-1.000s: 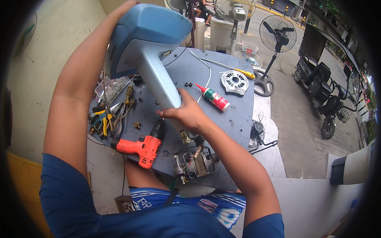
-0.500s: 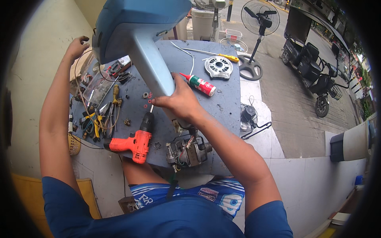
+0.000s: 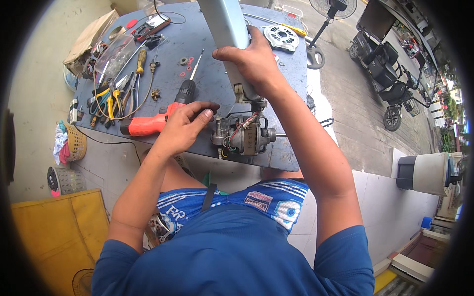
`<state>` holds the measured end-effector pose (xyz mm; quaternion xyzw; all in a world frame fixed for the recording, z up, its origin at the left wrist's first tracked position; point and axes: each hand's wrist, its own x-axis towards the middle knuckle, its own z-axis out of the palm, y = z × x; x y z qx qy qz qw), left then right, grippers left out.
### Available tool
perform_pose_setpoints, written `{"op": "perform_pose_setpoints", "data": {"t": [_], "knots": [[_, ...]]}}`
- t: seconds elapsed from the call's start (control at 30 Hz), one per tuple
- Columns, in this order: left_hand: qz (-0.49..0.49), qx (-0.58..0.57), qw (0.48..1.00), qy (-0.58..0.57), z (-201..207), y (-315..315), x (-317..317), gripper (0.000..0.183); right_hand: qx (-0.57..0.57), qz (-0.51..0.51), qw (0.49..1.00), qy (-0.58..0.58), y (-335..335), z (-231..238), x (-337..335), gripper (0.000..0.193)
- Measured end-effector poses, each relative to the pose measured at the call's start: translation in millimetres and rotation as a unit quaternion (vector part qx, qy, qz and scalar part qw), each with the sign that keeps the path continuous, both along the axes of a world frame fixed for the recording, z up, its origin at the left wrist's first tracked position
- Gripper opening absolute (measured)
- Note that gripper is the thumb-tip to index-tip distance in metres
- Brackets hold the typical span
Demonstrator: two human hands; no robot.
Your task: The person assembles a small motor onto a light blue plastic housing using a red cordless drill. They align the motor, insert and tighten screws, and adjust wires and a metal rod while working at a cluttered workbench.
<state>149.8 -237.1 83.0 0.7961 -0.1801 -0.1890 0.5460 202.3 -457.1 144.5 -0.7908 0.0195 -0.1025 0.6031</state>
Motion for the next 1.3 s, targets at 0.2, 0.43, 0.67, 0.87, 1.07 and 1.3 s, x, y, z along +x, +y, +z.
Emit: {"op": "perform_pose_setpoints", "data": {"t": [0.2,0.43,0.67,0.87,1.07,1.3], "knots": [[-0.119,0.082,0.984,0.1,-3,-15,33,0.036,0.022,0.03,0.999,-0.036,1,6,-10,0.101],[-0.1,0.117,0.976,0.153,-8,-19,39,0.03,0.044,0.044,0.996,-0.058,0,8,-15,0.103],[-0.098,0.011,0.967,0.235,-3,-7,35,0.027,0.026,0.056,0.995,-0.077,2,26,-24,0.108],[-0.047,-0.152,0.943,0.292,-2,-1,34,0.024,0.011,0.055,0.983,-0.176,7,37,-24,0.08],[-0.013,-0.159,0.954,0.252,10,-2,50,0.026,-0.029,0.024,0.979,-0.199,20,35,-26,0.101],[-0.075,-0.047,0.98,0.177,24,1,56,0.024,-0.052,-0.072,0.973,-0.215,31,33,-31,0.1]]}}
